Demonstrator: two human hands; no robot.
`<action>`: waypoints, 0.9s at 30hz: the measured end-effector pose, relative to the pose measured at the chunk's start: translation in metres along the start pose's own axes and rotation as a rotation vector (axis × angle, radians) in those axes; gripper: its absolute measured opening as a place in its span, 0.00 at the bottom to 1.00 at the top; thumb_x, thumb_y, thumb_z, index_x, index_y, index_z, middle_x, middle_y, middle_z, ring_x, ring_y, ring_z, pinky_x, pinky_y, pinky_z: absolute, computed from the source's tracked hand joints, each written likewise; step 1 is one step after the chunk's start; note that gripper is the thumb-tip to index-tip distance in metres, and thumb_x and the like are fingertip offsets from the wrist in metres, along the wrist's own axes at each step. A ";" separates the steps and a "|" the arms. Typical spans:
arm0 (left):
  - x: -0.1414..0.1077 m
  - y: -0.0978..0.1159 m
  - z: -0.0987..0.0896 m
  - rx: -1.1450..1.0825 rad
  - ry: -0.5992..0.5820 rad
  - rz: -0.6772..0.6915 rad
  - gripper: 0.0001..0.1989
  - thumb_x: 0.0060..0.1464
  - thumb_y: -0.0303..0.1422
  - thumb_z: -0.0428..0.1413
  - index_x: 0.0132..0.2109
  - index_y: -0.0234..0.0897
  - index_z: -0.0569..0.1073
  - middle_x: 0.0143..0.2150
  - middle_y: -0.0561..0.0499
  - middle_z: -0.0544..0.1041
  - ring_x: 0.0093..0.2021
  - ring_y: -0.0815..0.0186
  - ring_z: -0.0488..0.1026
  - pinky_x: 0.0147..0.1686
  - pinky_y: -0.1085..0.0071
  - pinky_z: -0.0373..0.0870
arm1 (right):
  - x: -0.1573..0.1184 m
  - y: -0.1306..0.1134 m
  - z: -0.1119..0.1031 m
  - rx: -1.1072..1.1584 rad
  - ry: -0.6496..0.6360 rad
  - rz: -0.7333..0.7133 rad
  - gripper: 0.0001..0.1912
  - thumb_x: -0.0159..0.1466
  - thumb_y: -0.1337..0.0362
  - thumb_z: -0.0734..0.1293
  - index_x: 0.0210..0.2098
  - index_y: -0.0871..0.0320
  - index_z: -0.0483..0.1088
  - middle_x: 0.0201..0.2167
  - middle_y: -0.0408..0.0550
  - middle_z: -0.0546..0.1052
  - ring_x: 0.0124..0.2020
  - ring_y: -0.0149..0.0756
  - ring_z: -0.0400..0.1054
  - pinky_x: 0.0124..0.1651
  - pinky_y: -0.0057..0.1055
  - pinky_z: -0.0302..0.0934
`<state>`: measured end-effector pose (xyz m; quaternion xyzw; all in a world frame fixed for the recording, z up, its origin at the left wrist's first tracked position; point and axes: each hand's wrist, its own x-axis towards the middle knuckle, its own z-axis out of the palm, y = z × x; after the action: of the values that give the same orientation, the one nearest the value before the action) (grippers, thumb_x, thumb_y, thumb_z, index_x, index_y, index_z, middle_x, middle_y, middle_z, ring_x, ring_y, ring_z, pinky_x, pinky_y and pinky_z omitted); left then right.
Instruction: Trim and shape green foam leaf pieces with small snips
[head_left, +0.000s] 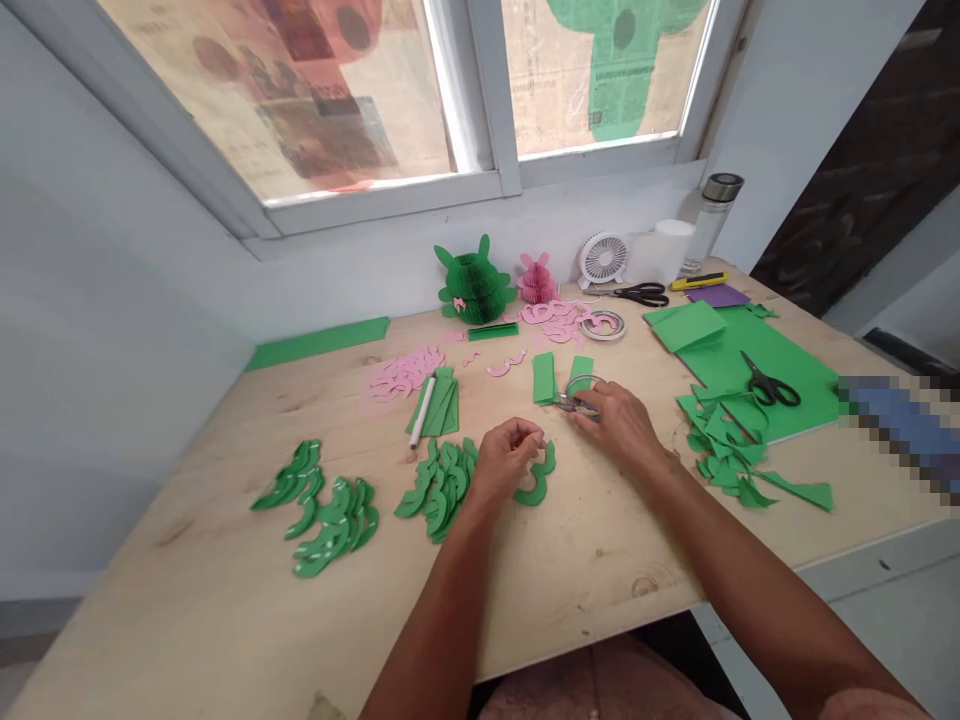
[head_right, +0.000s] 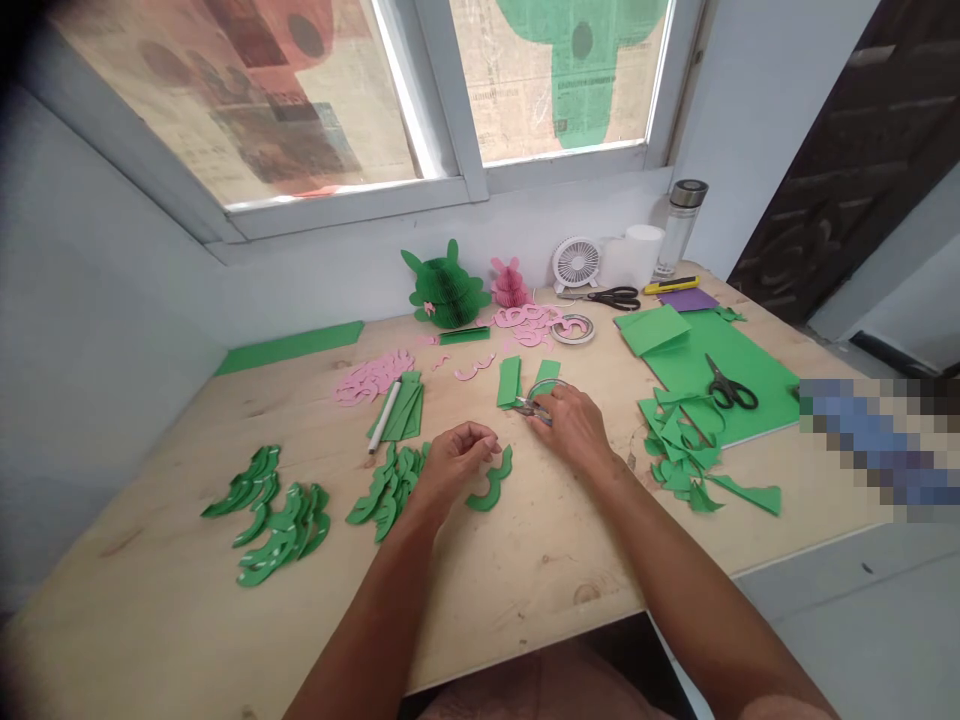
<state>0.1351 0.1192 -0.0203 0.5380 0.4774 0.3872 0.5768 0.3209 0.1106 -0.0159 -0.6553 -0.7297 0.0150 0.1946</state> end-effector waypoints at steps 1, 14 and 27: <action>0.000 0.001 0.000 -0.003 0.002 0.001 0.07 0.41 0.34 0.58 0.26 0.34 0.72 0.23 0.50 0.75 0.21 0.70 0.68 0.20 0.76 0.60 | 0.000 0.000 0.000 0.009 0.000 -0.002 0.12 0.59 0.58 0.64 0.39 0.56 0.72 0.35 0.50 0.75 0.40 0.40 0.65 0.40 0.32 0.57; -0.002 0.004 -0.001 -0.084 -0.020 -0.038 0.11 0.41 0.38 0.60 0.29 0.34 0.73 0.26 0.47 0.76 0.22 0.70 0.68 0.20 0.75 0.59 | -0.001 0.000 -0.004 -0.054 -0.005 0.019 0.11 0.59 0.59 0.63 0.38 0.56 0.72 0.34 0.51 0.75 0.39 0.41 0.64 0.39 0.34 0.55; 0.000 0.000 -0.003 -0.131 -0.008 -0.029 0.11 0.41 0.37 0.60 0.32 0.34 0.75 0.28 0.46 0.76 0.24 0.70 0.69 0.21 0.76 0.61 | 0.000 0.004 0.002 -0.106 0.014 0.084 0.11 0.59 0.61 0.64 0.40 0.53 0.73 0.36 0.51 0.76 0.40 0.42 0.64 0.40 0.35 0.54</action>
<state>0.1325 0.1202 -0.0201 0.4937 0.4564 0.4072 0.6182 0.3243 0.1116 -0.0192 -0.6947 -0.7000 -0.0200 0.1640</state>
